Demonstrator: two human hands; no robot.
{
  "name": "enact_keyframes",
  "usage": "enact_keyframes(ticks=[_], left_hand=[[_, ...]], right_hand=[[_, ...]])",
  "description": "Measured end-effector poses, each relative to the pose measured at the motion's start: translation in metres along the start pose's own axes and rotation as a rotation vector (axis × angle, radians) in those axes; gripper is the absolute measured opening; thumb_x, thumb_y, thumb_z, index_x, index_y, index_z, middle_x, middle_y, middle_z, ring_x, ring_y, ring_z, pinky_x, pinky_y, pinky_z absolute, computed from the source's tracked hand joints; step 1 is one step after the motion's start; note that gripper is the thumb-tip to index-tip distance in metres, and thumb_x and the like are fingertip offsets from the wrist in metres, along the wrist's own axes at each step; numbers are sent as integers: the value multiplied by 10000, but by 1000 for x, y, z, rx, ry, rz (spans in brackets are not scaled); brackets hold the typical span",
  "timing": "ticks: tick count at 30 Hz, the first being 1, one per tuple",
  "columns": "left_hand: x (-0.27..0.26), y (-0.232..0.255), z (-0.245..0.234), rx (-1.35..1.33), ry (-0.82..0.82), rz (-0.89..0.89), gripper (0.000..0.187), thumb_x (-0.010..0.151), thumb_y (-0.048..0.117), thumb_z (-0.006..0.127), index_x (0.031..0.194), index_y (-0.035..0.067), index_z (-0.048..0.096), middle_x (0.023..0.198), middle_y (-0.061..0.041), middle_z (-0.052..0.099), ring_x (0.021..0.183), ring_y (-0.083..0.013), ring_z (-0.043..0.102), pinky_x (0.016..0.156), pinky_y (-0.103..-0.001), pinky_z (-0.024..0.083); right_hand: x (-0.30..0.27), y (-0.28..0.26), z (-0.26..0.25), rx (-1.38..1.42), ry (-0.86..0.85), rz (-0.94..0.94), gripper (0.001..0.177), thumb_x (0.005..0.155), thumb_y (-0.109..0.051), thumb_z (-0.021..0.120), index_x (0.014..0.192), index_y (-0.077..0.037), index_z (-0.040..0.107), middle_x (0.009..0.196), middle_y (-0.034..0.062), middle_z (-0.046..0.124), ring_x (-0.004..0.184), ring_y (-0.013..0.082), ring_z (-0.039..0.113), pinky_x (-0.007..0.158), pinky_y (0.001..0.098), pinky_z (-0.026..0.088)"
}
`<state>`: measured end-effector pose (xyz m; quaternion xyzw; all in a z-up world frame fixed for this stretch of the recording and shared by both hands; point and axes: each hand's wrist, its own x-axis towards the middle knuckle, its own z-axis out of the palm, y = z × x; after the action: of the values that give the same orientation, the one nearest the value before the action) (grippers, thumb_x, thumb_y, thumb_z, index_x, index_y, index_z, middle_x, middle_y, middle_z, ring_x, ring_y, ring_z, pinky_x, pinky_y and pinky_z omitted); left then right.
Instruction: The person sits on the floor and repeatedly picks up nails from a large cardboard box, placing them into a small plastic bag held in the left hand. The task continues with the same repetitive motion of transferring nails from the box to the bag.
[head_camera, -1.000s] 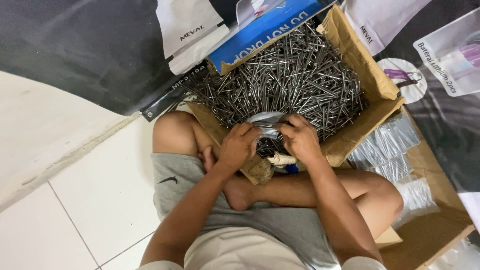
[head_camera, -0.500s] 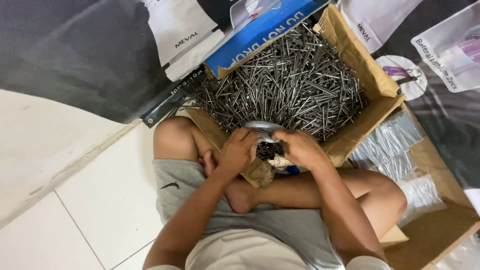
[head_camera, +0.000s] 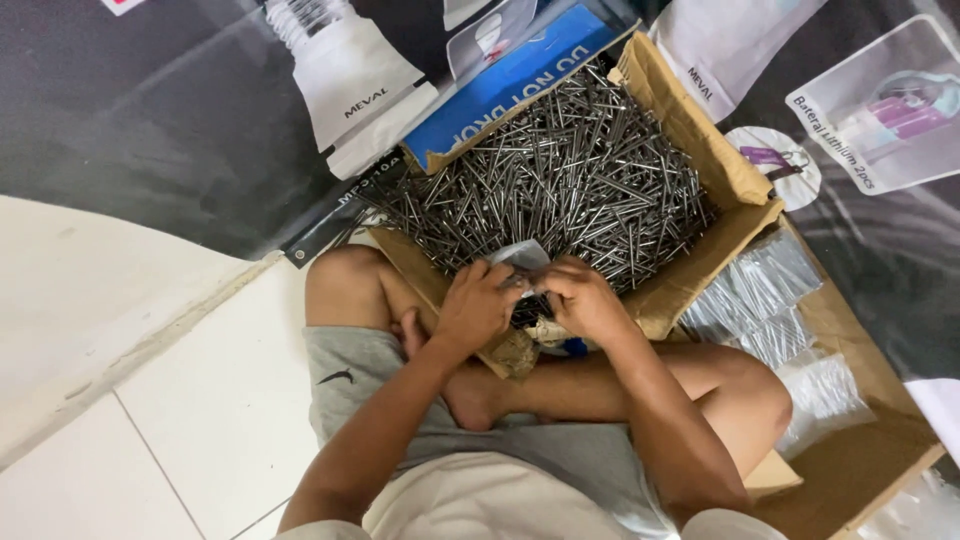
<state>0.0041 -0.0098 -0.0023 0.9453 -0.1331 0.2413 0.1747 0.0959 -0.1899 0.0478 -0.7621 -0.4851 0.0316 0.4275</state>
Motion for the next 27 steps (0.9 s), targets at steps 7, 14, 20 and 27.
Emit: enact_keyframes(ticks=[7,14,20,27], left_hand=[[-1,-5,9,155,-133,-30,90,812,255,625,806,181,677,954,-74,532,893,-315,523,716,-419,401],[-8,-9,9,52,-115,-41,94,812,222,672,877,157,691,928,-43,576,910,-276,582,781,-380,476],[-9,-7,17,-36,16,-151,120,806,149,676,923,178,672,925,-19,581,878,-240,618,768,-314,511],[4,-7,13,-140,134,-140,138,858,60,607,923,151,688,892,-13,586,847,-220,635,788,-305,503]], right_hand=[[0,6,-10,180,106,136,189,671,102,660,795,-35,701,738,115,680,728,353,648,690,463,522],[-10,23,5,194,112,609,367,729,-81,764,1083,-23,689,883,204,689,728,333,657,614,442,495],[-8,35,26,152,263,681,198,746,-64,698,934,-76,759,799,134,726,749,271,701,634,351,529],[-6,39,21,183,394,633,203,722,-41,731,913,-93,773,784,106,724,750,219,688,653,332,532]])
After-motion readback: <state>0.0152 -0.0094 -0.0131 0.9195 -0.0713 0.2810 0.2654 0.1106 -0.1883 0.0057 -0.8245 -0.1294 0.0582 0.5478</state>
